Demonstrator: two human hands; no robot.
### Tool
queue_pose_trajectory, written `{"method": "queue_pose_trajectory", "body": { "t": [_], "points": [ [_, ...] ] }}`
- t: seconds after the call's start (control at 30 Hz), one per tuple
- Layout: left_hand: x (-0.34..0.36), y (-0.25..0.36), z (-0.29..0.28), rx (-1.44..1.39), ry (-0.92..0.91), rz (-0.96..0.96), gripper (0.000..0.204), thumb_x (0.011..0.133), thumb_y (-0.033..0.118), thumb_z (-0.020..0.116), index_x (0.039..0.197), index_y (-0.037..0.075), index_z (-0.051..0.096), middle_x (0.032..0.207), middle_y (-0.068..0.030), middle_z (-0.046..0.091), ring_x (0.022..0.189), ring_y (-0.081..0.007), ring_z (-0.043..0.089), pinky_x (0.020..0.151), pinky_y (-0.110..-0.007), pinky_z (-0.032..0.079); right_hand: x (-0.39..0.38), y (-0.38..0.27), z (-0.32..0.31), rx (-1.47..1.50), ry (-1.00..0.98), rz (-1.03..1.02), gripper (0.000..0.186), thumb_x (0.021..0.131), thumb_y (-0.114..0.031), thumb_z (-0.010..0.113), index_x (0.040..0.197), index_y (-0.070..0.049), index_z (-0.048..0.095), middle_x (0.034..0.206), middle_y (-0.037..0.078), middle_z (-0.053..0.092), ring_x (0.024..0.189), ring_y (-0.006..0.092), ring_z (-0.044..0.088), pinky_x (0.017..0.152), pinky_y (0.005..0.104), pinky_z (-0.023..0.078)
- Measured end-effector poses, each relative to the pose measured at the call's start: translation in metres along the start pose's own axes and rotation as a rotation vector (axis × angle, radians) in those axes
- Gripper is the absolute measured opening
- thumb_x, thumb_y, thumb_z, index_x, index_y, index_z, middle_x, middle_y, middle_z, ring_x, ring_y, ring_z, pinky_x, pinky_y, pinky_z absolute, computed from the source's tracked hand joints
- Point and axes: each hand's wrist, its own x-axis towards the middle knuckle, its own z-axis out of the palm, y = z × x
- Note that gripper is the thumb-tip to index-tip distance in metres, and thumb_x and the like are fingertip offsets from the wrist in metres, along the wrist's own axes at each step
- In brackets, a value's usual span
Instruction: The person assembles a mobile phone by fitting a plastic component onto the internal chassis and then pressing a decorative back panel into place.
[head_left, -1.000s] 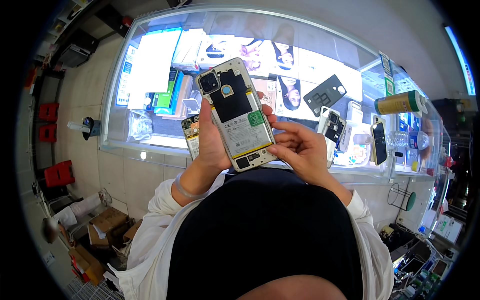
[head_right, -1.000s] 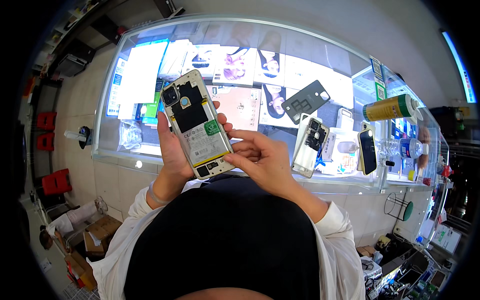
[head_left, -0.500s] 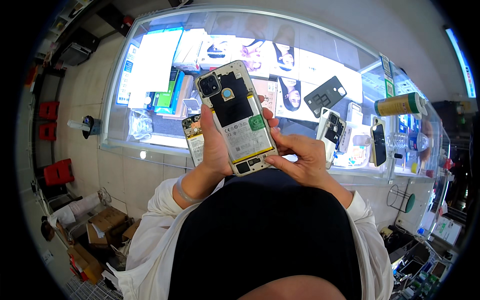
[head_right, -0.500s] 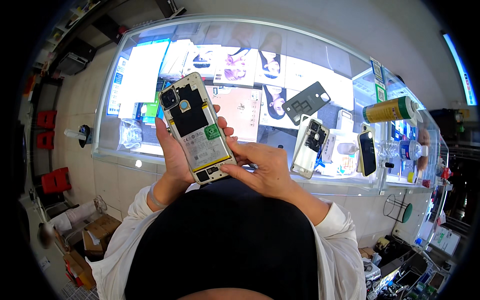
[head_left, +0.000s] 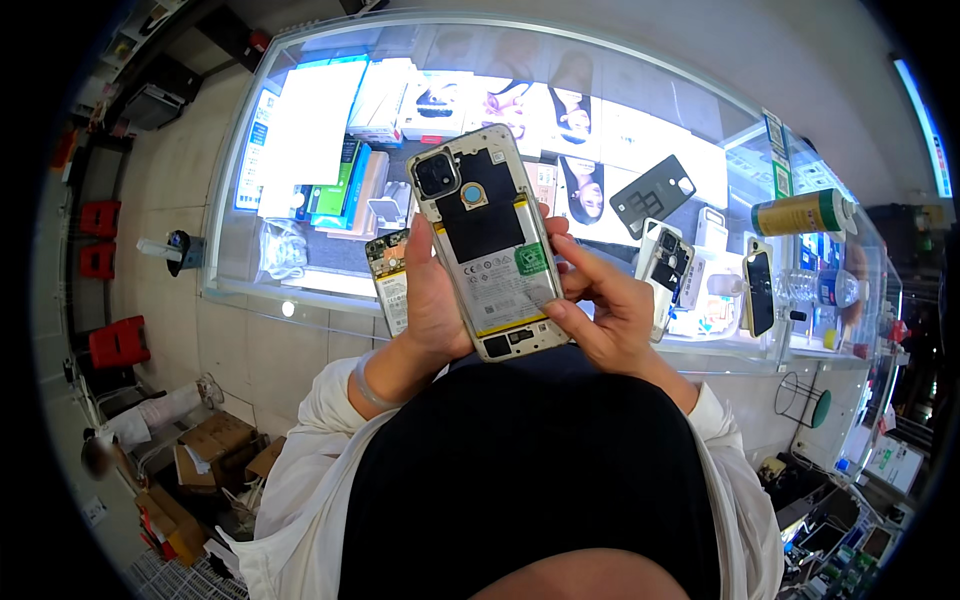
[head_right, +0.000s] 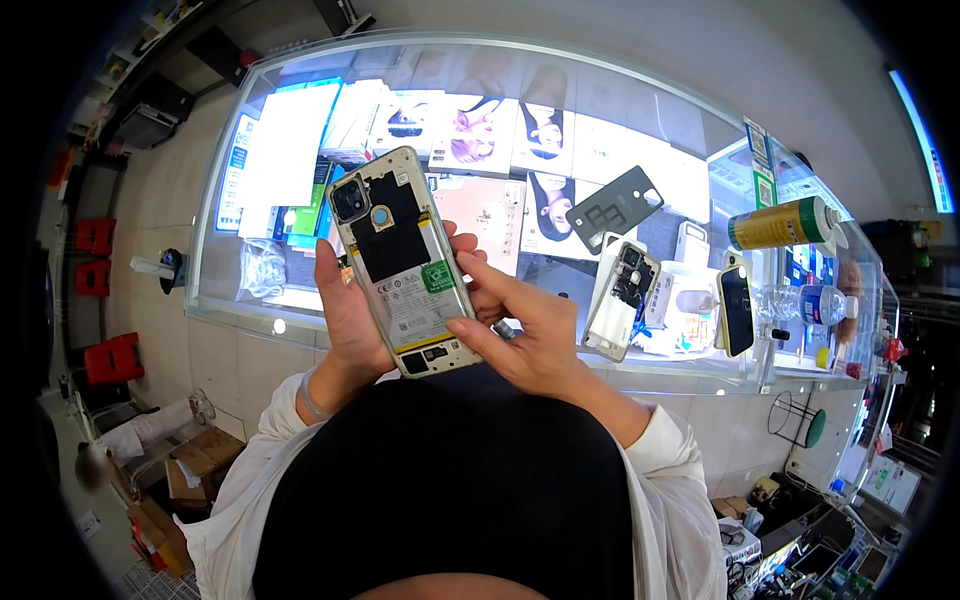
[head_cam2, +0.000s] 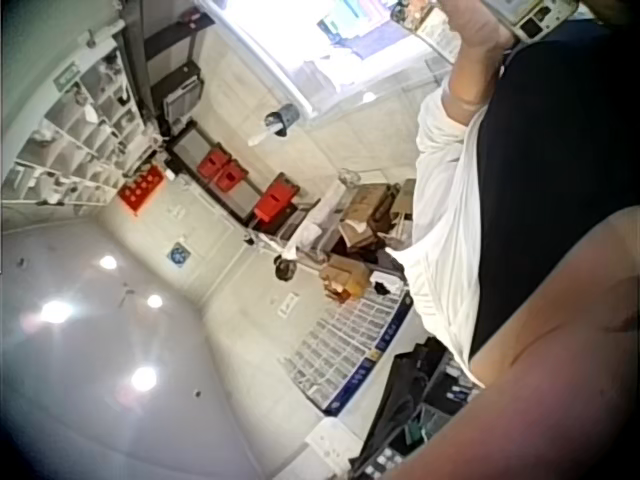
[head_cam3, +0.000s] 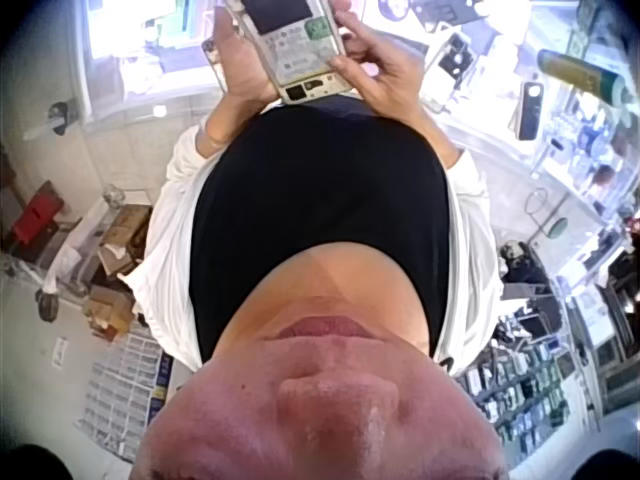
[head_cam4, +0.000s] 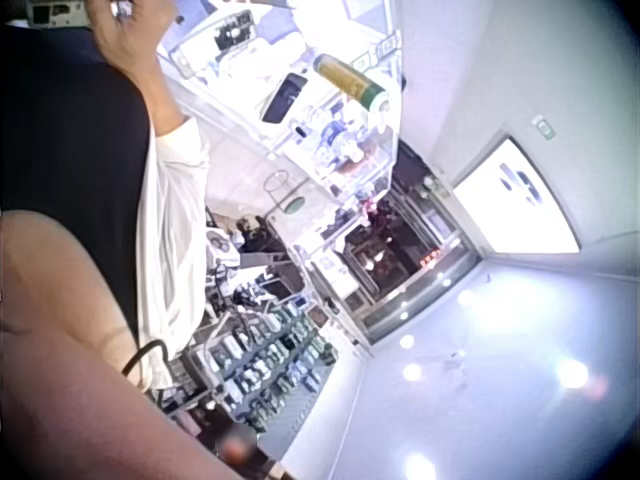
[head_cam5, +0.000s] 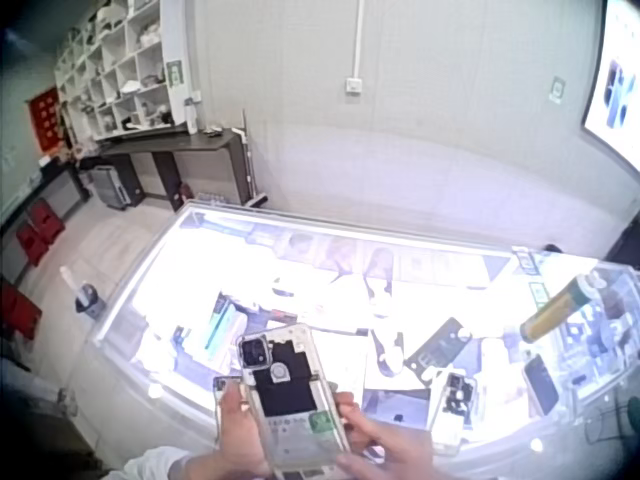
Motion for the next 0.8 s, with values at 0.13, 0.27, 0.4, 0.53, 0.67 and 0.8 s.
{"method": "queue_pose_trajectory", "body": {
  "t": [0.13, 0.27, 0.4, 0.53, 0.67, 0.8],
  "points": [
    [0.002, -0.001, 0.001, -0.010, -0.014, 0.007, 0.086, 0.076, 0.073, 0.025, 0.123, 0.002, 0.039, 0.113, -0.0182, 0.051, 0.106, -0.0275, 0.051, 0.086, -0.039, 0.046, -0.002, 0.007, 0.004, -0.031, 0.017, -0.046, 0.049, 0.074, -0.006, 0.066, 0.120, -0.001, 0.049, 0.074, 0.008, 0.062, 0.061, 0.0099, 0.058, 0.057, 0.0210, 0.046],
    [0.002, -0.003, -0.002, -0.026, -0.022, 0.013, 0.088, 0.076, 0.074, 0.022, 0.123, 0.002, 0.038, 0.114, -0.0179, 0.050, 0.107, -0.0271, 0.050, 0.087, -0.039, 0.045, -0.004, 0.010, 0.006, -0.034, -0.008, 0.004, 0.048, 0.075, -0.009, 0.065, 0.120, -0.001, 0.048, 0.073, 0.008, 0.061, 0.061, 0.0100, 0.057, 0.057, 0.0212, 0.044],
    [0.003, -0.004, -0.004, -0.084, -0.139, 0.018, 0.092, 0.074, 0.076, 0.019, 0.124, 0.001, 0.037, 0.116, -0.0179, 0.048, 0.109, -0.0275, 0.049, 0.088, -0.040, 0.045, -0.006, 0.015, 0.006, -0.015, -0.014, -0.012, 0.048, 0.078, -0.013, 0.062, 0.123, -0.002, 0.046, 0.073, 0.008, 0.059, 0.061, 0.0101, 0.054, 0.059, 0.0209, 0.043],
    [0.006, 0.003, 0.003, -0.076, 0.020, 0.015, 0.099, 0.071, 0.079, 0.012, 0.130, 0.003, 0.032, 0.119, -0.0208, 0.046, 0.110, -0.0338, 0.047, 0.092, -0.045, 0.041, -0.009, 0.019, 0.016, 0.197, 0.019, 0.057, 0.047, 0.085, -0.017, 0.055, 0.127, -0.002, 0.041, 0.078, 0.009, 0.060, 0.065, 0.0089, 0.053, 0.062, 0.0207, 0.042],
    [0.007, 0.003, 0.004, -0.110, 0.022, 0.006, 0.095, 0.074, 0.076, 0.011, 0.128, 0.002, 0.034, 0.115, -0.0194, 0.049, 0.108, -0.0334, 0.049, 0.091, -0.043, 0.042, -0.021, 0.028, 0.011, 0.288, 0.036, 0.147, 0.044, 0.088, -0.016, 0.048, 0.128, 0.000, 0.038, 0.087, 0.010, 0.062, 0.074, 0.0092, 0.055, 0.068, 0.0212, 0.042],
    [0.010, 0.007, 0.007, -0.089, 0.088, -0.036, 0.087, 0.080, 0.069, 0.010, 0.124, 0.000, 0.038, 0.109, -0.0167, 0.054, 0.105, -0.0304, 0.052, 0.089, -0.041, 0.043, -0.023, 0.026, 0.011, 0.408, 0.051, 0.129, 0.039, 0.089, -0.012, 0.045, 0.126, 0.002, 0.040, 0.092, 0.010, 0.062, 0.079, 0.0098, 0.055, 0.073, 0.0209, 0.041]
  ]
}}
